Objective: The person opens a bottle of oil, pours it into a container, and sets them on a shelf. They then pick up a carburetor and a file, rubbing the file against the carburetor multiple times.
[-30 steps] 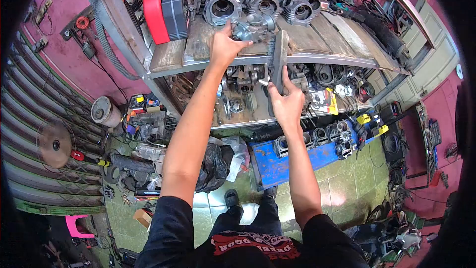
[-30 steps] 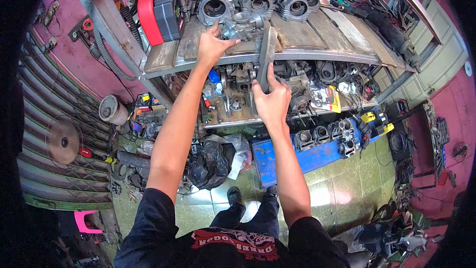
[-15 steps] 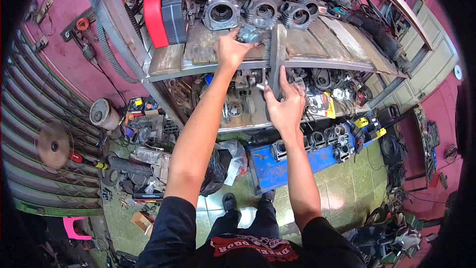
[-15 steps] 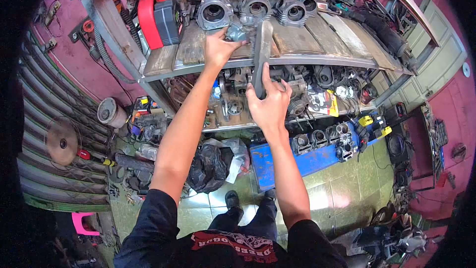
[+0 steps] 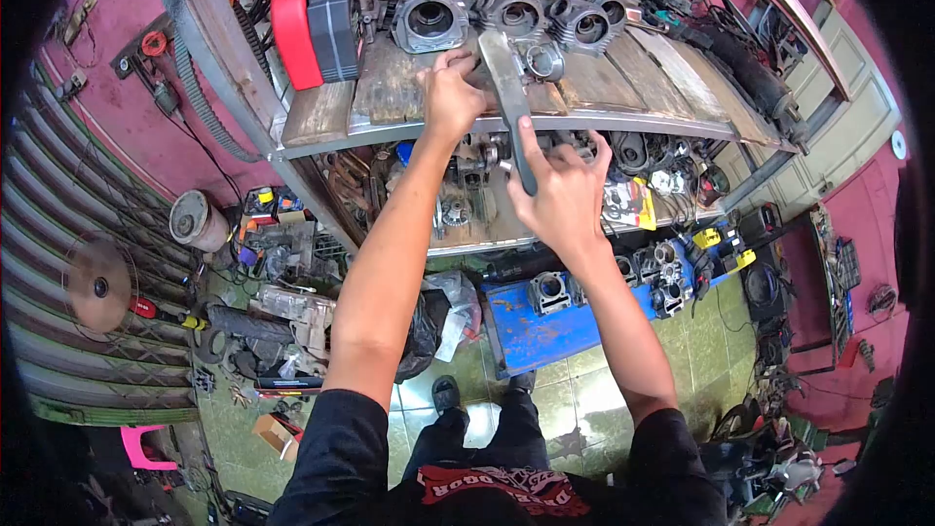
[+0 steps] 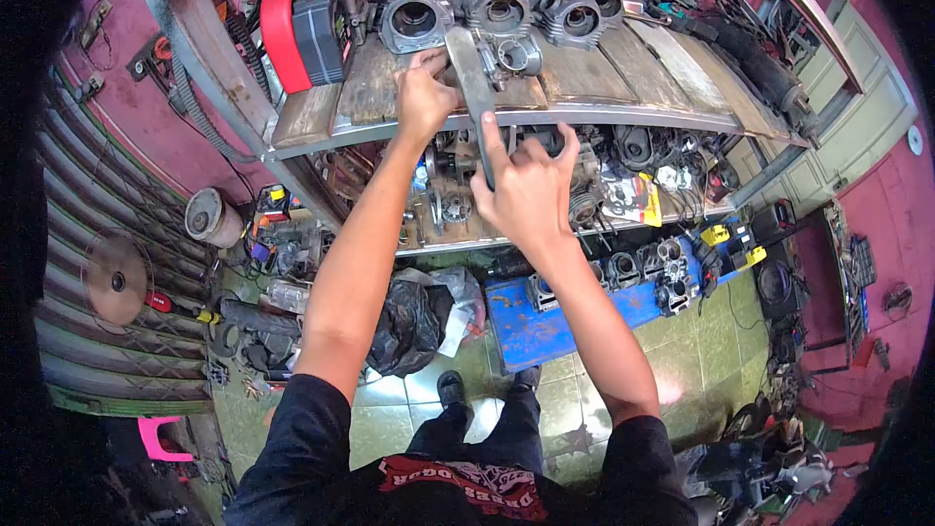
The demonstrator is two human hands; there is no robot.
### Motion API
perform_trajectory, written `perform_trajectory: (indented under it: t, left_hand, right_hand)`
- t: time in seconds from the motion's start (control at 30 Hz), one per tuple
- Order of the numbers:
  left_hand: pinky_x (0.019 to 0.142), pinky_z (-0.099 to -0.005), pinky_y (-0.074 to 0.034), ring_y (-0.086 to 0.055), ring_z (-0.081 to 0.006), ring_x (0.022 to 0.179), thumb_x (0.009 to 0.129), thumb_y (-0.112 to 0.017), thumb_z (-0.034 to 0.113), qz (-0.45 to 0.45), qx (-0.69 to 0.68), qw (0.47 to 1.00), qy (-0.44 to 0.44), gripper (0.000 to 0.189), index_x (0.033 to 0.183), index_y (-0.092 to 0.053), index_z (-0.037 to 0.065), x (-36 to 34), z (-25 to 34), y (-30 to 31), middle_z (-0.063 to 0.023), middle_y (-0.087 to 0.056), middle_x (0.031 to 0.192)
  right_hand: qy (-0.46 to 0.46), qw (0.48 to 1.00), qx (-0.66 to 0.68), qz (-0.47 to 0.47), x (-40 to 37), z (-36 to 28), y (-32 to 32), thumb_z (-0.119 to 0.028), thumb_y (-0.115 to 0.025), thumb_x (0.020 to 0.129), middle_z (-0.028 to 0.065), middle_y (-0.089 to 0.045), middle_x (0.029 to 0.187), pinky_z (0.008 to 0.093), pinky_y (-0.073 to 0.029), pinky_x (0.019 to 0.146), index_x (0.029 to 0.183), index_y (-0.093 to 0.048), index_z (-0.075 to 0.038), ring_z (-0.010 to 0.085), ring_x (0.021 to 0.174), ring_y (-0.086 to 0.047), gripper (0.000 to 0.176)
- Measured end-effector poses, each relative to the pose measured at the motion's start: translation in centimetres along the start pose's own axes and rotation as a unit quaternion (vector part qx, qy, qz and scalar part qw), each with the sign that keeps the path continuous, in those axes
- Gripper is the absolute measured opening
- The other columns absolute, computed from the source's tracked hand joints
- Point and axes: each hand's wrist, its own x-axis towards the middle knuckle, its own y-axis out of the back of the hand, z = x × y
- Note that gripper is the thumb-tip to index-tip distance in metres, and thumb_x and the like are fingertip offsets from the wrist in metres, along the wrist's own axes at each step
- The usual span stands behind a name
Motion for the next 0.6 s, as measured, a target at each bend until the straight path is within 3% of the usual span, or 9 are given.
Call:
perform_trajectory:
  t: [0.1, 0.17, 0.23, 0.3, 0.5, 0.6]
  left_hand:
    - [0.099, -0.0474, -0.04, -0.062, -0.0311, 0.116, 0.059, -0.084, 0.021, 0.007, 0.013, 1.0, -0.01, 0.046, 0.102, -0.076, 0.005, -0.4, 0.6, 0.1, -0.0149, -0.072, 0.116]
    - [0.1, -0.0448, -0.038, -0.063, -0.0306, 0.112, 0.061, -0.082, 0.018, 0.012, -0.059, 0.997, 0.045, 0.046, 0.104, -0.074, 0.004, -0.4, 1.5, 0.4, -0.0134, -0.072, 0.113]
    - [0.099, -0.0427, -0.036, -0.064, -0.0303, 0.108, 0.061, -0.083, 0.019, -0.004, -0.017, 1.0, 0.024, 0.05, 0.107, -0.073, 0.004, -0.3, 1.6, 0.7, -0.0116, -0.072, 0.109]
    - [0.098, -0.0428, -0.037, -0.064, -0.0296, 0.107, 0.059, -0.086, 0.022, 0.022, -0.035, 0.999, 0.026, 0.051, 0.105, -0.073, 0.004, -0.1, 0.8, 0.2, -0.011, -0.072, 0.109]
    - [0.098, -0.043, -0.036, -0.064, -0.0285, 0.107, 0.06, -0.083, 0.019, -0.004, -0.017, 1.0, 0.019, 0.047, 0.103, -0.073, 0.003, -0.5, 1.4, 0.5, -0.0114, -0.072, 0.105]
    - [0.098, -0.0435, -0.036, -0.064, -0.0282, 0.108, 0.06, -0.082, 0.018, 0.017, 0.004, 1.0, 0.015, 0.046, 0.103, -0.073, 0.003, -0.1, 1.3, 0.6, -0.0117, -0.072, 0.103]
  right_hand:
    - [0.009, 0.999, -0.007, 0.049, 2.2, 0.9, -2.0, -0.027, -0.075, 0.08, 0.0063, -0.07, 0.07, 0.0577, -0.031, 0.109, 0.145, -0.056, -0.011, 0.0214, 0.079, -0.068, 0.07]
    - [0.017, 0.998, -0.002, 0.063, 2.3, 1.4, -2.9, -0.025, -0.076, 0.079, 0.0049, -0.067, 0.067, 0.0577, -0.032, 0.108, 0.146, -0.055, -0.012, 0.0208, 0.077, -0.067, 0.072]
    - [0.042, 0.995, 0.015, 0.09, 0.7, 1.8, -3.2, -0.024, -0.077, 0.078, 0.0043, -0.064, 0.066, 0.0569, -0.033, 0.108, 0.148, -0.053, -0.012, 0.0212, 0.075, -0.065, 0.075]
    - [0.034, 0.998, 0.024, 0.051, -1.3, 1.9, -2.9, -0.024, -0.077, 0.076, 0.0044, -0.063, 0.069, 0.054, -0.035, 0.107, 0.145, -0.057, -0.01, 0.0219, 0.072, -0.063, 0.073]
    - [0.017, 0.993, 0.048, 0.11, 1.8, 1.7, -3.7, -0.022, -0.077, 0.077, 0.0051, -0.066, 0.068, 0.0506, -0.036, 0.105, 0.144, -0.059, -0.01, 0.0217, 0.072, -0.064, 0.07]
    - [0.029, 0.996, 0.06, 0.065, -1.5, 2.3, -3.6, -0.018, -0.077, 0.075, 0.0054, -0.07, 0.072, 0.0505, -0.037, 0.105, 0.144, -0.058, -0.009, 0.0203, 0.074, -0.067, 0.072]
